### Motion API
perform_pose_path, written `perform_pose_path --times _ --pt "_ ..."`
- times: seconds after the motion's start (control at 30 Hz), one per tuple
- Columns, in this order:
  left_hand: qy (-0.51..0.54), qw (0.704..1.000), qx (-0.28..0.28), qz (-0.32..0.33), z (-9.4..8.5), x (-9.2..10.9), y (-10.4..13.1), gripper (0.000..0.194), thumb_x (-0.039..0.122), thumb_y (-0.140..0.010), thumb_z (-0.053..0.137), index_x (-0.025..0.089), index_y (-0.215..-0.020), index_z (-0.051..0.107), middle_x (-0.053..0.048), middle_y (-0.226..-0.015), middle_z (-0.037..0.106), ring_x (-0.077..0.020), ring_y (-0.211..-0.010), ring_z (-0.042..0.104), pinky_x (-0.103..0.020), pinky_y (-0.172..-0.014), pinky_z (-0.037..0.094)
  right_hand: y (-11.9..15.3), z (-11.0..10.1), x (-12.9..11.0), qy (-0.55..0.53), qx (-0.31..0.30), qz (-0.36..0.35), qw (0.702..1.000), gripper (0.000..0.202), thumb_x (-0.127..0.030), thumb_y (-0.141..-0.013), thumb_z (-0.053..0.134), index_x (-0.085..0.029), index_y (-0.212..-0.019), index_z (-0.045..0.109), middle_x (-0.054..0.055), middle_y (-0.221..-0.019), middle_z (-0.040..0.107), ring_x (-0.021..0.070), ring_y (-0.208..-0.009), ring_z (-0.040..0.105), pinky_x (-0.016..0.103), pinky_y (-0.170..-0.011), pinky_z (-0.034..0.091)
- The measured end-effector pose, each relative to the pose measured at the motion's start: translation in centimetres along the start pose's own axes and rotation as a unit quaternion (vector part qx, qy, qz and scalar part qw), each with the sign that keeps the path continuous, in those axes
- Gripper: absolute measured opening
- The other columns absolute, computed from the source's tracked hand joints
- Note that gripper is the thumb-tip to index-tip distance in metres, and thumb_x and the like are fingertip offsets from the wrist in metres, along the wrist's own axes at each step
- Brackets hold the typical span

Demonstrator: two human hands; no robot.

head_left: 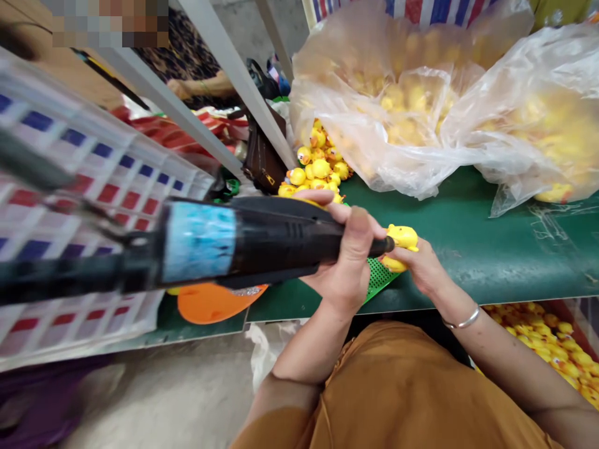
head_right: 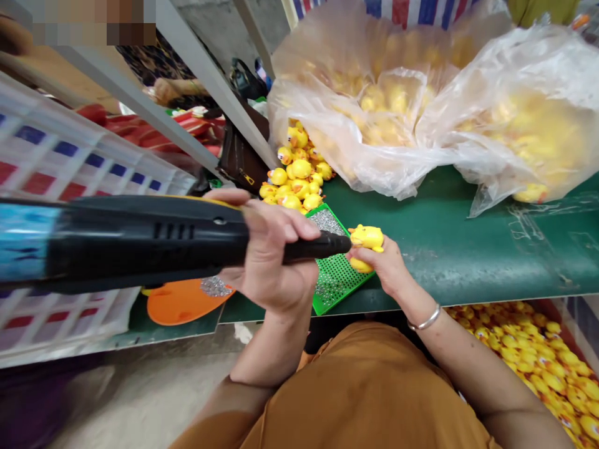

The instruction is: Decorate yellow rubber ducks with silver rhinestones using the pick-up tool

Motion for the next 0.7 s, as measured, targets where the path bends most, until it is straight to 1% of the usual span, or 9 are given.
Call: perform_pose_path --times 0.07,0.1,0.17,0.2,0.27,0.37,0.5,0.6,0.7 --pt "-0.003 1.000 0.011 0.016 -0.9 0.7 -0.6 0.029 0.035 -0.080 0.085 0.025 -0.096 0.062 0.010 -0.060 0.054 -0.0076 -0.045 0.058 -0.024 -0.046 0.047 -0.6 -1.6 0.0 0.005 0.056 0.001 0.998 0.045 -0.025 -0.048 0.090 -0.018 -0.090 0.076 0.000 -0.070 0.073 0.0158 -0.063 0.066 0.028 -0.063 0.053" --pt "-0.020 0.999 0.012 0.022 -1.5 0.8 -0.7 0.029 0.035 -0.080 0.085 0.024 -0.096 0.063 0.010 -0.059 0.054 -0.0073 -0.044 0.057 -0.023 -0.044 0.046 -0.8 -2.4 0.1 0.000 0.072 0.012 0.997 0.046 -0.025 -0.048 0.090 -0.018 -0.091 0.076 0.000 -0.068 0.072 0.0155 -0.062 0.065 0.026 -0.058 0.051" --pt "-0.078 0.997 0.003 0.023 -2.9 0.4 -0.8 0.026 0.032 -0.081 0.084 0.024 -0.096 0.065 0.010 -0.059 0.057 -0.0078 -0.044 0.058 -0.023 -0.045 0.048 -1.2 -3.5 0.5 -0.018 0.078 0.047 0.996 0.046 -0.025 -0.049 0.089 -0.017 -0.091 0.074 0.001 -0.068 0.072 0.0151 -0.060 0.065 0.023 -0.050 0.046" --pt "-0.118 0.993 -0.010 0.015 -3.6 -0.3 -0.6 0.026 0.030 -0.080 0.084 0.023 -0.096 0.065 0.009 -0.061 0.060 -0.0082 -0.045 0.060 -0.024 -0.048 0.050 -1.3 -3.9 0.7 -0.024 0.074 0.065 0.995 0.045 -0.024 -0.049 0.089 -0.017 -0.090 0.073 0.002 -0.069 0.073 0.0148 -0.059 0.065 0.022 -0.047 0.044" --pt "-0.163 0.986 -0.020 -0.014 -5.0 -2.0 -0.1 0.029 0.031 -0.078 0.085 0.022 -0.097 0.065 0.009 -0.061 0.061 -0.0089 -0.045 0.060 -0.024 -0.047 0.051 -1.3 -4.2 0.9 -0.027 0.063 0.090 0.994 0.041 -0.023 -0.049 0.087 -0.017 -0.087 0.071 0.004 -0.070 0.073 0.0143 -0.057 0.065 0.020 -0.044 0.043" --pt "-0.187 0.980 -0.018 -0.057 -6.6 -4.2 1.0 0.030 0.032 -0.076 0.086 0.021 -0.095 0.065 0.009 -0.061 0.062 -0.0085 -0.043 0.059 -0.023 -0.047 0.052 -1.3 -3.9 1.2 -0.028 0.057 0.102 0.993 0.038 -0.022 -0.051 0.086 -0.018 -0.085 0.070 0.003 -0.066 0.071 0.0141 -0.055 0.064 0.020 -0.043 0.043" --pt "-0.203 0.976 -0.009 -0.085 -7.4 -5.6 2.0 0.032 0.030 -0.073 0.086 0.020 -0.095 0.066 0.009 -0.060 0.062 -0.0076 -0.044 0.058 -0.023 -0.050 0.054 -1.3 -3.6 1.9 -0.030 0.068 0.124 0.990 0.032 -0.023 -0.052 0.086 -0.017 -0.079 0.069 0.003 -0.065 0.069 0.0138 -0.055 0.064 0.021 -0.046 0.047" --pt "-0.214 0.973 0.001 -0.088 -7.6 -5.8 2.2 0.034 0.031 -0.071 0.087 0.019 -0.095 0.066 0.008 -0.060 0.063 -0.0075 -0.044 0.057 -0.024 -0.052 0.055 -1.3 -3.5 2.3 -0.033 0.060 0.131 0.989 0.029 -0.024 -0.055 0.086 -0.017 -0.078 0.069 0.003 -0.067 0.069 0.0142 -0.057 0.065 0.022 -0.049 0.048" --pt "-0.214 0.973 0.006 -0.084 -7.8 -6.0 2.1 0.033 0.031 -0.071 0.087 0.019 -0.094 0.066 0.008 -0.061 0.063 -0.0075 -0.045 0.058 -0.023 -0.051 0.054 -1.4 -3.4 2.4 -0.033 0.051 0.134 0.989 0.027 -0.023 -0.056 0.085 -0.017 -0.077 0.070 0.003 -0.067 0.069 0.0137 -0.057 0.064 0.023 -0.049 0.048"
Point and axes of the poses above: each hand's wrist, its own y-axis away from the middle knuckle, its own z-axis out of the palm, x = y × z, the point moved 7 cm from there along -y, towards the middle knuckle
